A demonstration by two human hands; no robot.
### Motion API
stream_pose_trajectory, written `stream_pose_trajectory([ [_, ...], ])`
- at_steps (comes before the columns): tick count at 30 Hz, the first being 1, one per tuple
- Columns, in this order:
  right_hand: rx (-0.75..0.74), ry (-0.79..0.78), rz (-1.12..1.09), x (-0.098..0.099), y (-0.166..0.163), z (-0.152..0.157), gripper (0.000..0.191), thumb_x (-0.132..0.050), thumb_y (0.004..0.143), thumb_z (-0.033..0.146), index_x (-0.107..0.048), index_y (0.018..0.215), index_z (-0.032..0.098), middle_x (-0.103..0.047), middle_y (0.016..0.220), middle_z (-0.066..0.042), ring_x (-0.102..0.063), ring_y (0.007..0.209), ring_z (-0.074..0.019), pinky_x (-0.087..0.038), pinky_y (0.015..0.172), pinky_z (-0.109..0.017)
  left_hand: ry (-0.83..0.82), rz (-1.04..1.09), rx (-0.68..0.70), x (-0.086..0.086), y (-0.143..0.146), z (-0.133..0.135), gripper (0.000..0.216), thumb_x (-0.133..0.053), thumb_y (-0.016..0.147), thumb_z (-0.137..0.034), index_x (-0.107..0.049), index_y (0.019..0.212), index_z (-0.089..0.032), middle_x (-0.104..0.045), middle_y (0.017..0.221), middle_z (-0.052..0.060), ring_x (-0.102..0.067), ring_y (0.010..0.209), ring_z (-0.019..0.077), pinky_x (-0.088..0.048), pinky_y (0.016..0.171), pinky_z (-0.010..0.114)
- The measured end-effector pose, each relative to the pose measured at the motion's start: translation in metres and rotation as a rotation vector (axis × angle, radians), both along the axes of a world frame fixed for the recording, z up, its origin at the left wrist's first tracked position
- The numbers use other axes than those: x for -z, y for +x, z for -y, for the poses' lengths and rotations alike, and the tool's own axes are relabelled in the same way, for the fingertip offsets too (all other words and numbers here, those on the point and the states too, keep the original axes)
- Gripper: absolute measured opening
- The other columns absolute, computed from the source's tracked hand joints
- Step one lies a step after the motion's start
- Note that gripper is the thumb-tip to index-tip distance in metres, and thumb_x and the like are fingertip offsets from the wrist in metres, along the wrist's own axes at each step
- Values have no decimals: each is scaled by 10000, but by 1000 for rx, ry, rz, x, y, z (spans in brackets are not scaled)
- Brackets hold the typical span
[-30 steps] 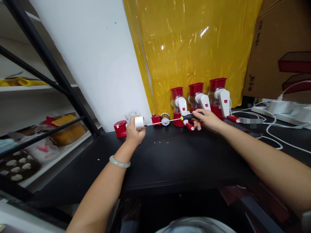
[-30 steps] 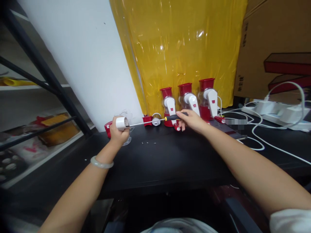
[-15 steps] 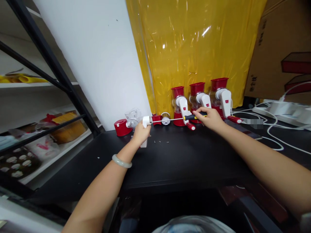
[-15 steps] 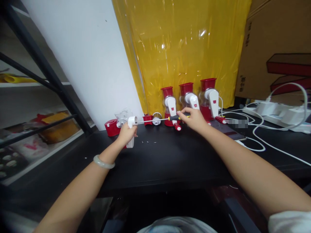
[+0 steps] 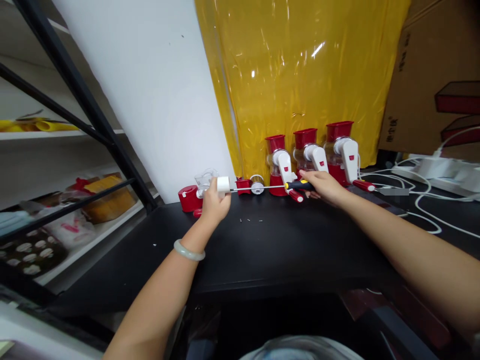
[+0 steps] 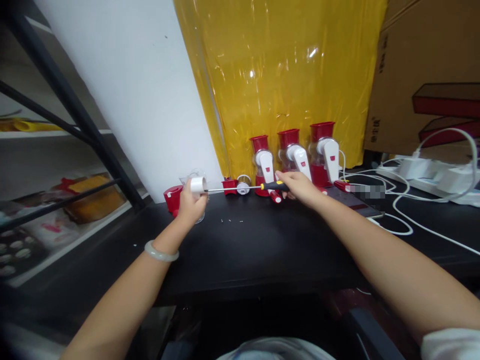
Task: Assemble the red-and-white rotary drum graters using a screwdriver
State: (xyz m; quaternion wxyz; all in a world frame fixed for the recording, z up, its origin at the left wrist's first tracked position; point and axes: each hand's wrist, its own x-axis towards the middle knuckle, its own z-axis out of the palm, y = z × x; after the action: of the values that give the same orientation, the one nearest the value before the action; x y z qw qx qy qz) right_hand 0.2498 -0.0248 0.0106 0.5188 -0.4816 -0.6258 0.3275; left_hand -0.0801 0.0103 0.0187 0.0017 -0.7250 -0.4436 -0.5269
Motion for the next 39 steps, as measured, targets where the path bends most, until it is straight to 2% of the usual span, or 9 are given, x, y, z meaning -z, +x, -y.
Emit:
stream_pose_trajectory([
  [4,230,311,231,0,1,4,442,-501,884,557,-524,613,208,-530,514,2,-440,461,-123,-328,485,-267,-566,181,69,1,16,0,142,-548,690,-146,-566,826,-184,-547,545,-20,-554,443,169,-495,484,296],
  [7,304,500,450,0,-1,10,391,-499,894,458,-529,600,201,-500,540,3,-446,537,-130,-330,554,-272,-731,251,96,4,21,-1,33,-537,682,-153,-524,680,-183,-511,504,-19,-524,419,154,-501,466,298],
  [11,261,460,488,0,-2,8,373,-475,890,403,-523,581,199,-490,518,8,-444,520,-126,-325,541,-265,-501,127,15,1,13,-2,111,-538,692,-163,-552,799,-190,-544,544,-16,-567,466,172,-480,498,282],
  [16,-13,-47,298,-3,0,5,409,-455,884,443,-601,602,186,-521,458,0,-411,386,-105,-285,407,-240,42,-147,-8,-2,-5,1,252,-577,672,-152,-557,916,-210,-602,712,10,-607,662,184,-453,620,266],
  [20,-177,-290,193,-6,0,8,446,-488,869,515,-663,656,165,-506,415,-2,-284,287,-71,-168,331,-236,131,-155,74,0,-12,-1,305,-582,643,-136,-555,937,-214,-606,761,8,-581,669,172,-440,629,260],
  [24,-59,-118,212,-5,-2,6,511,-466,878,584,-640,641,167,-555,446,-24,-353,309,-90,-237,344,-246,-77,-30,51,0,-2,-3,237,-581,665,-144,-554,892,-208,-572,684,0,-574,633,174,-444,609,260],
  [30,217,392,472,-2,-6,8,417,-484,899,503,-588,644,190,-597,590,-22,-537,571,-156,-383,577,-282,-814,328,188,-4,17,6,80,-533,638,-162,-487,699,-185,-428,518,-51,-407,395,96,-418,447,244],
  [34,207,539,592,-1,-10,12,345,-483,911,421,-589,670,198,-634,654,-30,-564,624,-162,-391,660,-294,-840,343,257,-6,18,9,63,-515,654,-173,-457,678,-187,-394,500,-68,-371,385,74,-429,439,233],
  [39,203,480,570,-2,-8,10,394,-464,906,453,-560,622,197,-584,592,-14,-521,577,-148,-368,626,-287,-548,95,97,-5,10,2,138,-537,667,-146,-523,797,-191,-504,544,-44,-501,427,133,-450,454,255],
])
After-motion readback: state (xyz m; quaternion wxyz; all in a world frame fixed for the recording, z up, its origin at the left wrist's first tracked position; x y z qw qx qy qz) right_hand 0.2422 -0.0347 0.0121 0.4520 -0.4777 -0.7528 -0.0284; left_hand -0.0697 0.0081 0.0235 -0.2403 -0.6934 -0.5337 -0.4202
